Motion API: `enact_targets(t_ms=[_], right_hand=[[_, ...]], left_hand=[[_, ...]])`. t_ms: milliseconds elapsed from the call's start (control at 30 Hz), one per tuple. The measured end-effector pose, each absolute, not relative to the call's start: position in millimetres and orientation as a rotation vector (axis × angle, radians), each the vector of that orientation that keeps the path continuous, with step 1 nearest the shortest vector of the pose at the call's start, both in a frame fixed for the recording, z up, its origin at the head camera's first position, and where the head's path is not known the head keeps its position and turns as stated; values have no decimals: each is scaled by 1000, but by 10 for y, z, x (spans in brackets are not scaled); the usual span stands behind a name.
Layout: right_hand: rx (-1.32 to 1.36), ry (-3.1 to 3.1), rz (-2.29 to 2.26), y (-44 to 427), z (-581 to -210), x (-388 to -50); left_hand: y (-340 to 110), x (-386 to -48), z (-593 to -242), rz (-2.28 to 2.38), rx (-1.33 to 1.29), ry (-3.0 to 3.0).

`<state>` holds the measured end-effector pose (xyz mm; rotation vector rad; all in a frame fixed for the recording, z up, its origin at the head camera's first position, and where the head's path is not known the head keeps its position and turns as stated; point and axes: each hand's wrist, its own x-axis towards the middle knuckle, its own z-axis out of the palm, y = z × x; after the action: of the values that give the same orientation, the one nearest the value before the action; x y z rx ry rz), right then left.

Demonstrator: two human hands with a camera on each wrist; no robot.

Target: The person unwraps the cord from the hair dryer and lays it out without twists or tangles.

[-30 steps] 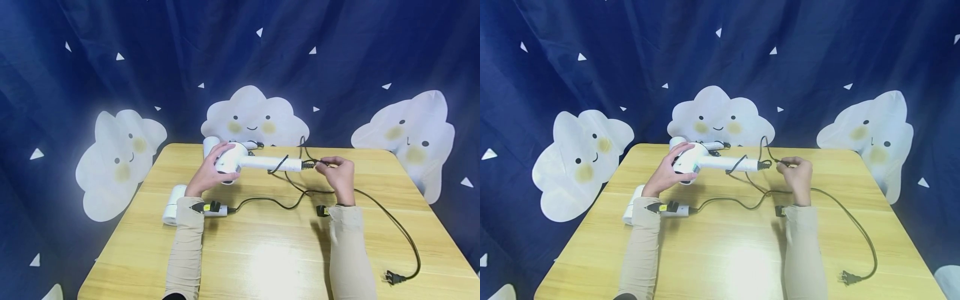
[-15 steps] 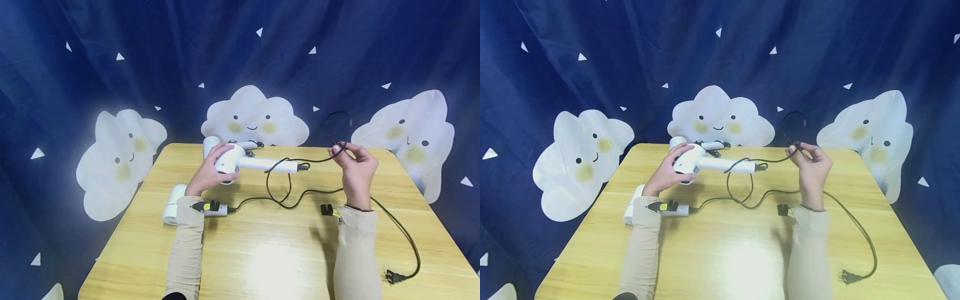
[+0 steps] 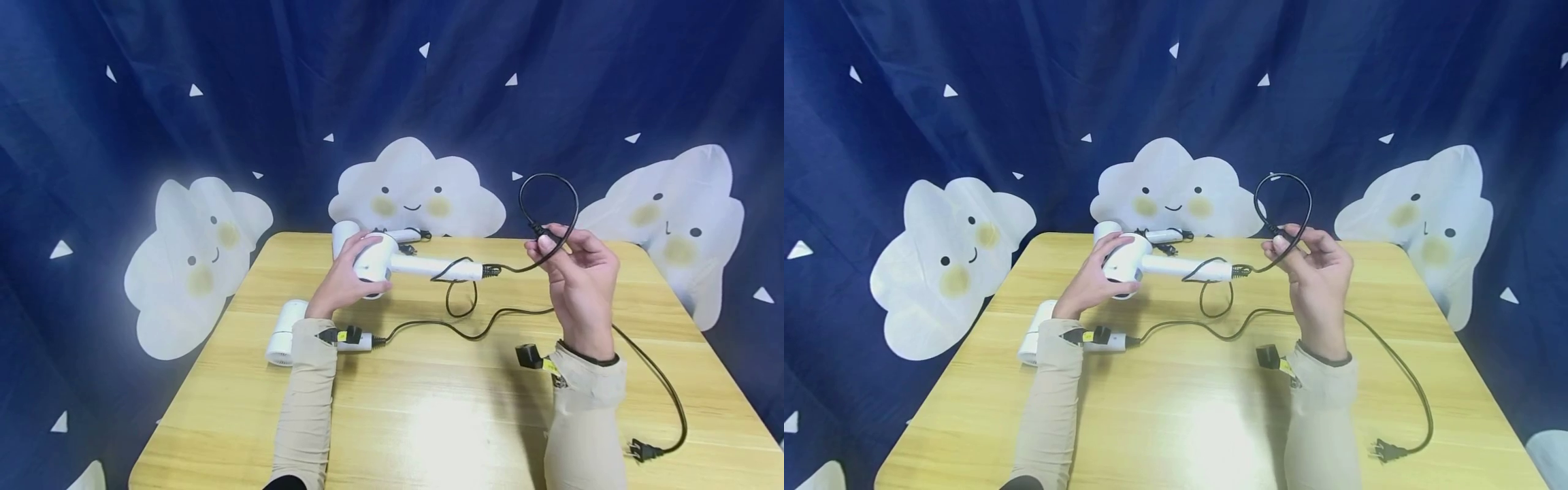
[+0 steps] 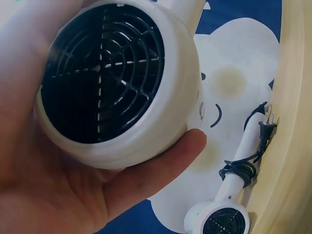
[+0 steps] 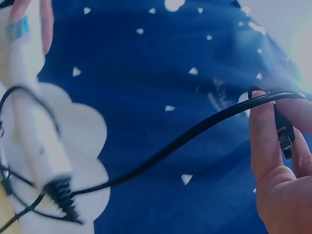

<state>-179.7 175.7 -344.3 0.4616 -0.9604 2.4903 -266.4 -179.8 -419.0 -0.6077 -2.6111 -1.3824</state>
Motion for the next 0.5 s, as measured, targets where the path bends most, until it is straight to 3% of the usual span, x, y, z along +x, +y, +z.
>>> enact_targets(t_ms=[500], right_hand=[[1396,-913,2551,1763,-3232,-1252]], left_hand=[[-1791,-2648,-4159,-1287,-480,-2637]])
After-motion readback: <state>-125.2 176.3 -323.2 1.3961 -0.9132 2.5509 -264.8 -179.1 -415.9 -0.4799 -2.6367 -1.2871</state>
